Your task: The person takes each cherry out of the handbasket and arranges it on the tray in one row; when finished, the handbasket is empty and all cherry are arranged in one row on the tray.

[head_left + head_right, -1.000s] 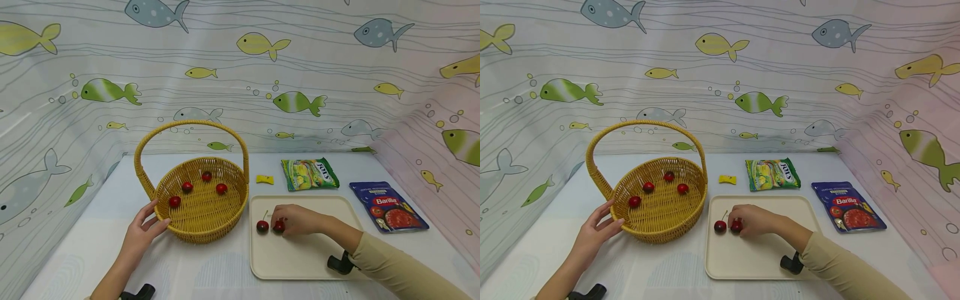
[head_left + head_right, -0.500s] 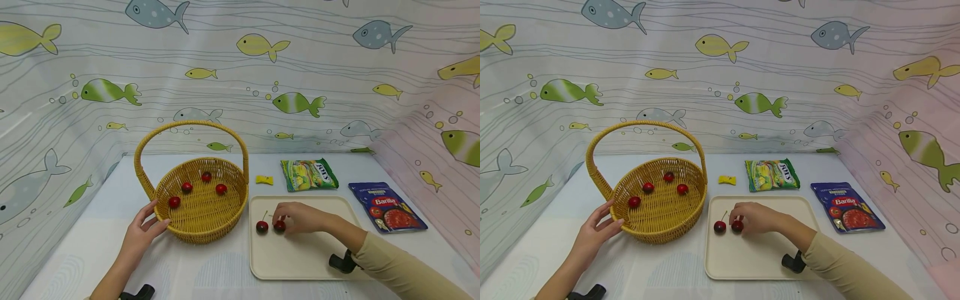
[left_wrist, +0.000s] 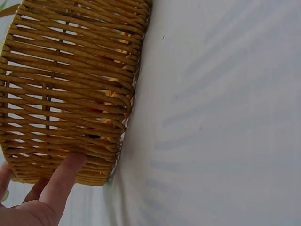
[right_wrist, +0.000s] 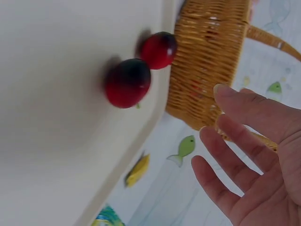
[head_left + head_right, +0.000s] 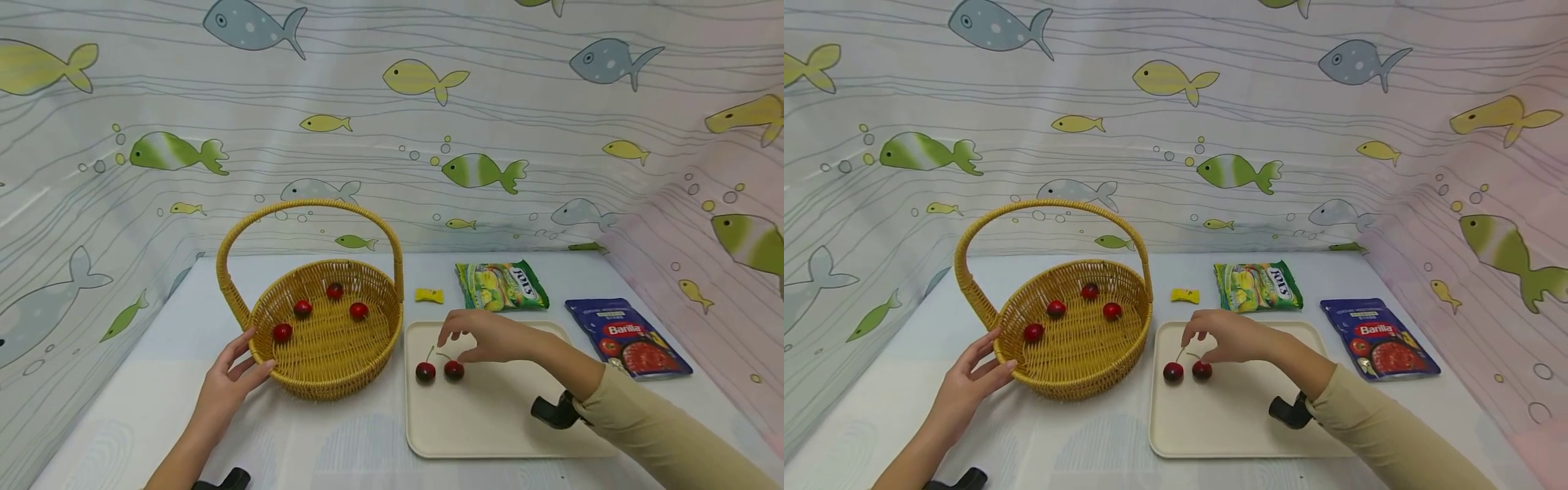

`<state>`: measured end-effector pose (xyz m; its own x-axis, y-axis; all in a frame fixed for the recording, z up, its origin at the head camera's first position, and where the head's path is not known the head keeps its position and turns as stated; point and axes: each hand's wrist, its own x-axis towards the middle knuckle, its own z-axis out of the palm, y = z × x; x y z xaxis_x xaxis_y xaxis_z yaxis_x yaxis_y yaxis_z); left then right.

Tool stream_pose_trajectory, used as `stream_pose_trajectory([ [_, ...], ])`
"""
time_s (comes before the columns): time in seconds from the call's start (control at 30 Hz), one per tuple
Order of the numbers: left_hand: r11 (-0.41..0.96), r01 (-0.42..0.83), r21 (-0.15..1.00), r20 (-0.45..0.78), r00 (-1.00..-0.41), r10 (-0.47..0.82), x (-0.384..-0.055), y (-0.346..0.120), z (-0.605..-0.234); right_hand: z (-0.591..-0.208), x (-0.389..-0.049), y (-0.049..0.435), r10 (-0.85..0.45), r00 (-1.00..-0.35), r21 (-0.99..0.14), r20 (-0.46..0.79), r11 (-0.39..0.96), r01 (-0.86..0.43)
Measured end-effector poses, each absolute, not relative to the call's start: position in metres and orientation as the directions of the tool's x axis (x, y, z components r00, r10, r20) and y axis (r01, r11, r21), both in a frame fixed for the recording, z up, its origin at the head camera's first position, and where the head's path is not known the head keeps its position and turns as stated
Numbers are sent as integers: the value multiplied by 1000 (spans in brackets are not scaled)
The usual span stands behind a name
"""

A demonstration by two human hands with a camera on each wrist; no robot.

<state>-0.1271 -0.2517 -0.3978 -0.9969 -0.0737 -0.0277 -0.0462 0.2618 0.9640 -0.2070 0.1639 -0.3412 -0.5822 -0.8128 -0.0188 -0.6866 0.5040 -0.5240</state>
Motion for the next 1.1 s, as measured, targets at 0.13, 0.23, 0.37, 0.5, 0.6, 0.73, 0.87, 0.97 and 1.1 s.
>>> stream_pose_trajectory([
  [0.13,271,-48,961,-28,-997,-78,-127,-251,-398,-330,-208,155,-818,-576,-515,3,492,-701],
  [0.23,269,-51,962,-31,-996,-78,-128,-251,-398,-323,-209,147,-826,-563,-498,18,481,-722],
  [0.37,259,-67,963,-48,-996,-79,-129,-251,-398,-315,-210,135,-846,-533,-480,38,452,-752],
  [0.5,258,-86,962,-66,-994,-85,-128,-252,-397,-308,-211,123,-870,-487,-467,73,402,-788],
  [0.6,257,-92,962,-73,-994,-85,-128,-252,-397,-303,-211,115,-880,-466,-470,93,374,-800],
  [0.73,266,-102,959,-81,-993,-88,-128,-253,-397,-298,-213,103,-888,-450,-479,91,357,-802],
  [0.87,271,-101,957,-78,-993,-92,-128,-252,-396,-295,-216,92,-896,-432,-457,101,344,-820],
  [0.97,265,-93,960,-72,-993,-89,-128,-252,-396,-294,-220,84,-899,-423,-433,113,338,-836],
  [1.1,269,-92,959,-70,-994,-88,-127,-251,-396,-294,-224,76,-903,-416,-447,109,329,-832],
])
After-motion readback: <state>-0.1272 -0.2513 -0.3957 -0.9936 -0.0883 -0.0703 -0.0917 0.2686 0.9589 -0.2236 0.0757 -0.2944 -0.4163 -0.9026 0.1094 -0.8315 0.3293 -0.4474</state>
